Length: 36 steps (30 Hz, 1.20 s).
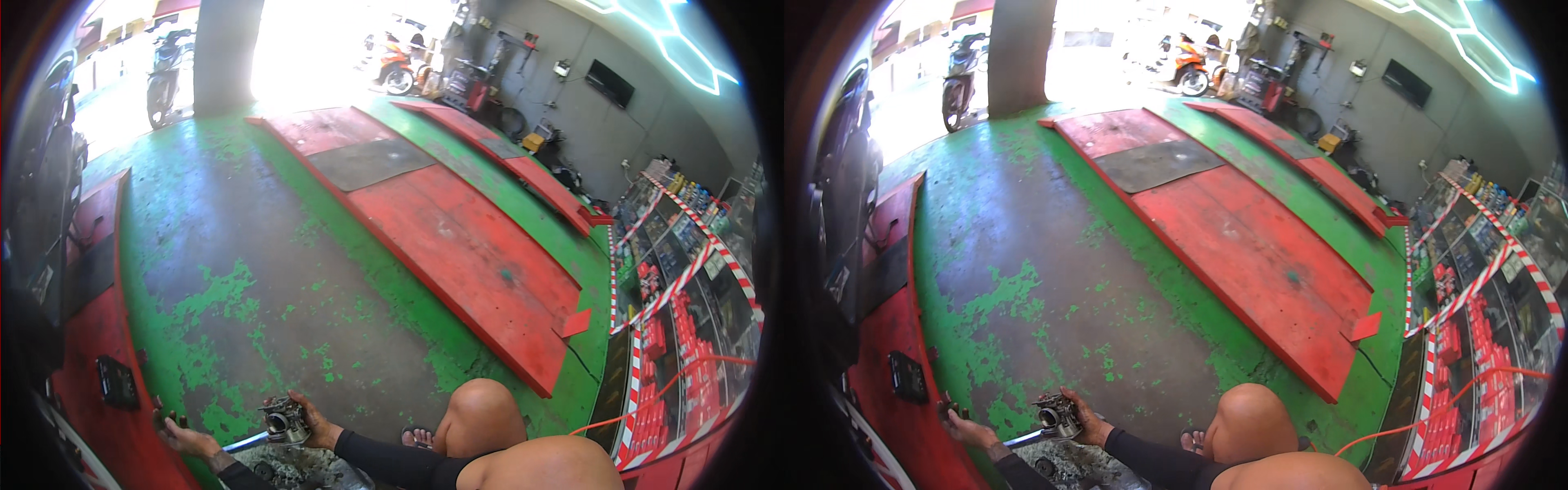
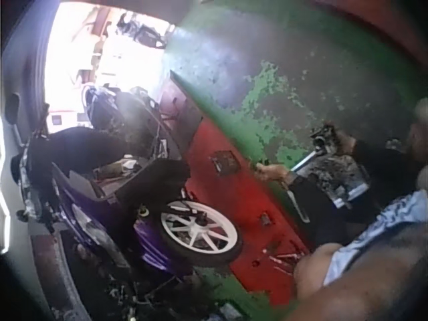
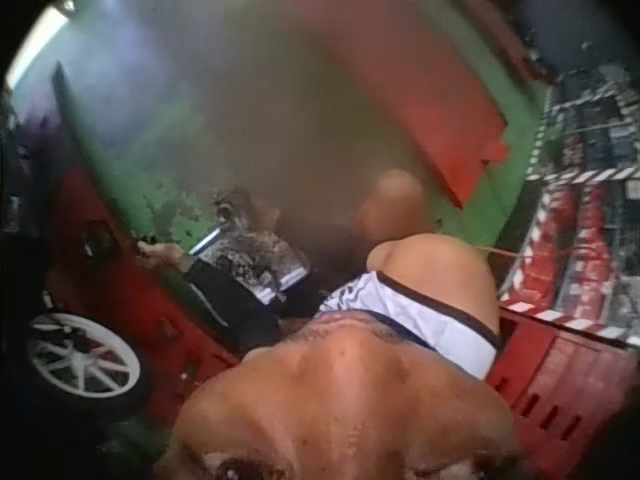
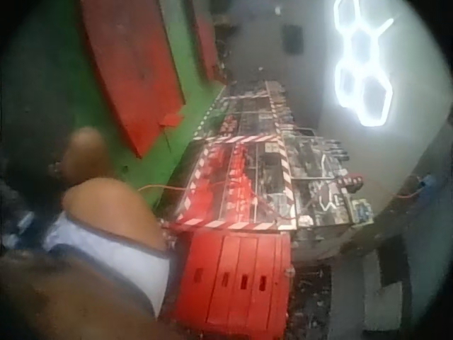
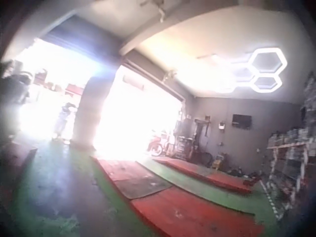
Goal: Clean a motorcycle carburetor using a brush and solvent in a tray.
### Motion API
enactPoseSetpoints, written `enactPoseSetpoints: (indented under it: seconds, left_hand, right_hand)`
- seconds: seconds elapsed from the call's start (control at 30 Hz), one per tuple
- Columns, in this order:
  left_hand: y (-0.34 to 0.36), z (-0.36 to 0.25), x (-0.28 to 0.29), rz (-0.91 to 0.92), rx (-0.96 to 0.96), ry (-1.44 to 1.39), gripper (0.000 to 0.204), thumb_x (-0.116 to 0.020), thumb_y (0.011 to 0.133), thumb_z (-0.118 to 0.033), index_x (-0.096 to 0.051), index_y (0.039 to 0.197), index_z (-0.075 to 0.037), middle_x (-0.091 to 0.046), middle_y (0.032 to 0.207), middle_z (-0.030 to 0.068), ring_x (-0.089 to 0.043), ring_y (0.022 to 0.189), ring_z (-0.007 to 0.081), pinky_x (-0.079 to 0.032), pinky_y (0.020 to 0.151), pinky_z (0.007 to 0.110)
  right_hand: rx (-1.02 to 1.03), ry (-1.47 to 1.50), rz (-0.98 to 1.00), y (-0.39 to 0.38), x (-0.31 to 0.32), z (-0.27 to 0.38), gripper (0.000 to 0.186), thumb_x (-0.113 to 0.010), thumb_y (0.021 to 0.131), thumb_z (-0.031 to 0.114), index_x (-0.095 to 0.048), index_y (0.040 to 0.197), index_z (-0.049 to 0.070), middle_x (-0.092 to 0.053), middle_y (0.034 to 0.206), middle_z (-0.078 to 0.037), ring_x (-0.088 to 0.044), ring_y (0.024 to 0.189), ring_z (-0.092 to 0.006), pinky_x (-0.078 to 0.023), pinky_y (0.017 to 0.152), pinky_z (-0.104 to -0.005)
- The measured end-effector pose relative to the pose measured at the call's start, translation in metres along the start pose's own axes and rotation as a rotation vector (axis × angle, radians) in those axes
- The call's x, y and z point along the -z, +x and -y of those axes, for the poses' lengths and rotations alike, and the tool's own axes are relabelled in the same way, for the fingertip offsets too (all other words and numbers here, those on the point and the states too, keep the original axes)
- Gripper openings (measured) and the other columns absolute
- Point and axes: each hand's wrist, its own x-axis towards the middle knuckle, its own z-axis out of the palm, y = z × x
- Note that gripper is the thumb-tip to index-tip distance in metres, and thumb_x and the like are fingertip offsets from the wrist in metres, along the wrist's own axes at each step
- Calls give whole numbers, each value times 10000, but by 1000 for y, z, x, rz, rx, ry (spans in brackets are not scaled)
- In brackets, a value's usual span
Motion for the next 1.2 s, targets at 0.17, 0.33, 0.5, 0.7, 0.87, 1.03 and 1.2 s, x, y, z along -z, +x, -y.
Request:
enactPoseSetpoints:
  seconds: [0.17, 0.33, 0.5, 0.7, 0.87, 1.03, 1.2]
  left_hand:
    - [32, -17, -58, 272, -226, 75, 315, -506, 1022, -132, -612, 1292, -7, -655, 1204, 69, -622, 914, 144, -458, 713, 261]
    - [27, -76, -125, 366, -393, 44, 313, -494, 1040, -133, -593, 1308, -6, -617, 1288, 92, -590, 924, 155, -459, 718, 283]
    - [10, -118, -170, 537, -427, -105, 263, -487, 1022, -59, -619, 1241, 5, -582, 1338, 100, -594, 925, 149, -465, 718, 270]
    - [-35, -212, -197, 803, -799, 92, 270, -505, 938, 78, -641, 1155, -9, -561, 1302, 102, -587, 924, 141, -464, 664, 254]
    - [-43, -247, -208, 931, -761, 111, 294, -512, 917, 102, -661, 1123, -45, -548, 1305, 93, -594, 938, 137, -451, 612, 222]
    - [-21, -238, -218, 969, -772, 250, 281, -529, 903, 86, -658, 1119, -41, -559, 1266, 100, -627, 903, 188, -500, 653, 283]
    - [-7, -184, -176, 1162, -898, 798, 222, -581, 886, 2, -667, 1078, -68, -572, 1222, 117, -671, 886, 321, -540, 742, 415]
  right_hand:
    - [89, -18, 0, -7, -18, 12, 651, -605, 922, 604, -603, 1328, 94, -703, 1120, -92, -689, 1018, -223, -549, 954, -486]
    - [174, -58, -22, -18, -44, 17, 623, -596, 915, 638, -646, 1258, 120, -719, 1034, -51, -698, 923, -197, -573, 887, -447]
    - [105, -148, -20, -52, -104, 22, 607, -595, 922, 632, -669, 1188, 92, -718, 1001, -73, -698, 875, -215, -588, 829, -422]
    - [125, -277, -3, -103, -156, 58, 590, -577, 933, 628, -688, 1162, 96, -732, 1022, -91, -704, 893, -217, -594, 829, -436]
    - [186, -433, -35, -129, -196, 73, 621, -525, 926, 694, -673, 1164, 140, -727, 990, -48, -707, 850, -187, -598, 795, -390]
    - [214, -353, 7, -135, -216, 63, 588, -522, 939, 671, -666, 1161, 147, -724, 996, -41, -704, 850, -176, -591, 780, -377]
    - [118, -315, 123, -139, -216, 46, 550, -519, 961, 635, -661, 1163, 143, -723, 994, -52, -710, 828, -174, -602, 756, -366]
